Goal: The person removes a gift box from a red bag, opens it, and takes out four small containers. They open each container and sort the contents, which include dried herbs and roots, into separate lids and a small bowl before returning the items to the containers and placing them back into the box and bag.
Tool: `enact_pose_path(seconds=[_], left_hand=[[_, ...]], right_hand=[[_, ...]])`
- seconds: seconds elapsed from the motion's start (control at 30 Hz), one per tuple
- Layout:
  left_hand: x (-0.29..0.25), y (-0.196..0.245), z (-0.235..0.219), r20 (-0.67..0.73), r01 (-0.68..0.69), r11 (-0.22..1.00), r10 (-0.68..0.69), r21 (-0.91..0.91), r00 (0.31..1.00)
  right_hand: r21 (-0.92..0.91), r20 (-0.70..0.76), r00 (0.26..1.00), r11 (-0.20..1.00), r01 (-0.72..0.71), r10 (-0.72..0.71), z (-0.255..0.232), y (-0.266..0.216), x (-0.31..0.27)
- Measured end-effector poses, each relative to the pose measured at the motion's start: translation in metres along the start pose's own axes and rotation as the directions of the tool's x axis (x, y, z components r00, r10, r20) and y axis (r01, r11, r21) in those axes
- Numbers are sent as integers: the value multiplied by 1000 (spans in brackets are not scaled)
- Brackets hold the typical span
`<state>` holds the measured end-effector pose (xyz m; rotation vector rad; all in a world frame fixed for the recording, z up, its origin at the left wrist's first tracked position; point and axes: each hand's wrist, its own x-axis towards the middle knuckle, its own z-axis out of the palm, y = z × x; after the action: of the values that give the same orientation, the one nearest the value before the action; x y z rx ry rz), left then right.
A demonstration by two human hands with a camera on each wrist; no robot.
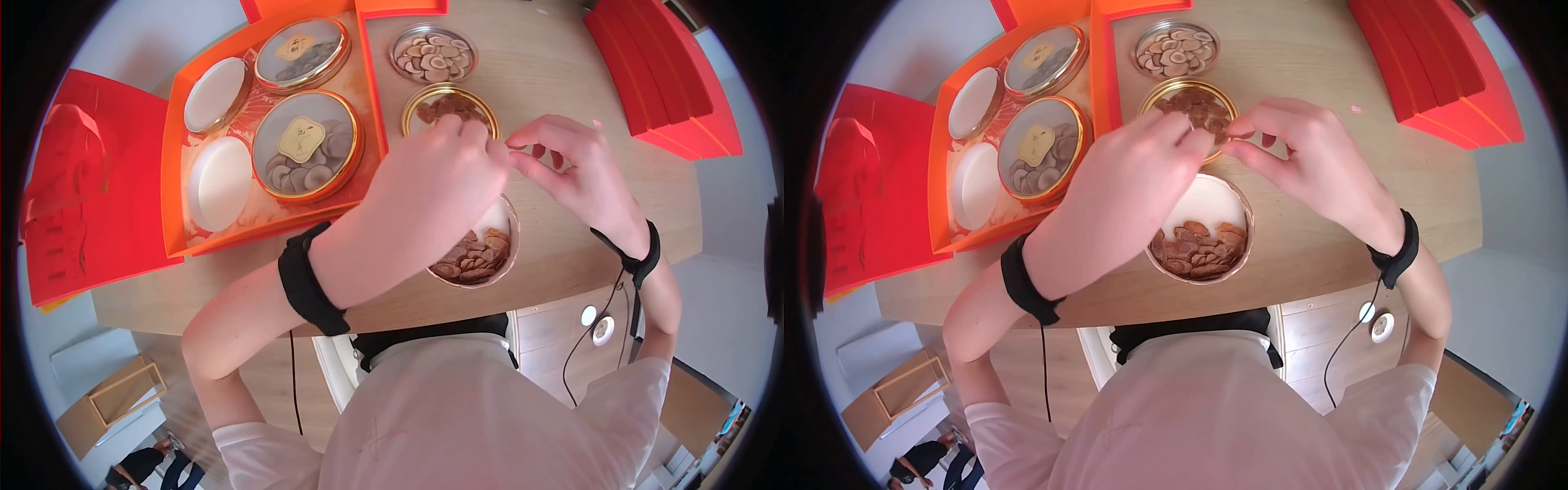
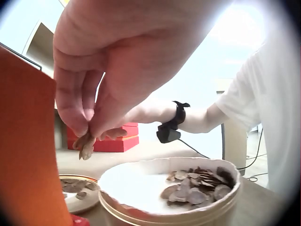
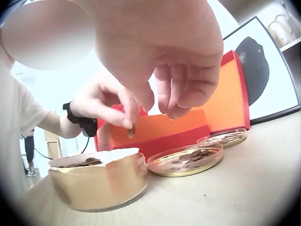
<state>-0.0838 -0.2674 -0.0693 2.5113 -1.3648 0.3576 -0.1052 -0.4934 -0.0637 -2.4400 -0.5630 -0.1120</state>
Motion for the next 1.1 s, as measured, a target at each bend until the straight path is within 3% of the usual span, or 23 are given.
enact_pose_path(seconds=[0.17,0.27,0.4,0.7,0.87,1.1], left_hand=[[-13,-2,-6,16,-35,998,34,59,999],[-30,11,-16,337,10,999,7,-48,942],[-41,12,-8,405,-172,977,107,127,908],[-47,12,9,301,-155,977,105,144,948],[-46,11,10,305,-163,978,116,133,945],[-40,10,6,313,-147,986,114,82,943]], right_hand=[[35,15,1000,999,20,-21,0,-7,-12],[27,170,964,979,204,-206,4,-8,-18],[-74,278,923,952,297,-267,16,-19,-18],[-98,363,893,942,321,-267,34,-23,-23],[-80,399,888,957,280,-227,32,-26,-23],[-75,384,877,937,341,-289,35,-24,-25]])
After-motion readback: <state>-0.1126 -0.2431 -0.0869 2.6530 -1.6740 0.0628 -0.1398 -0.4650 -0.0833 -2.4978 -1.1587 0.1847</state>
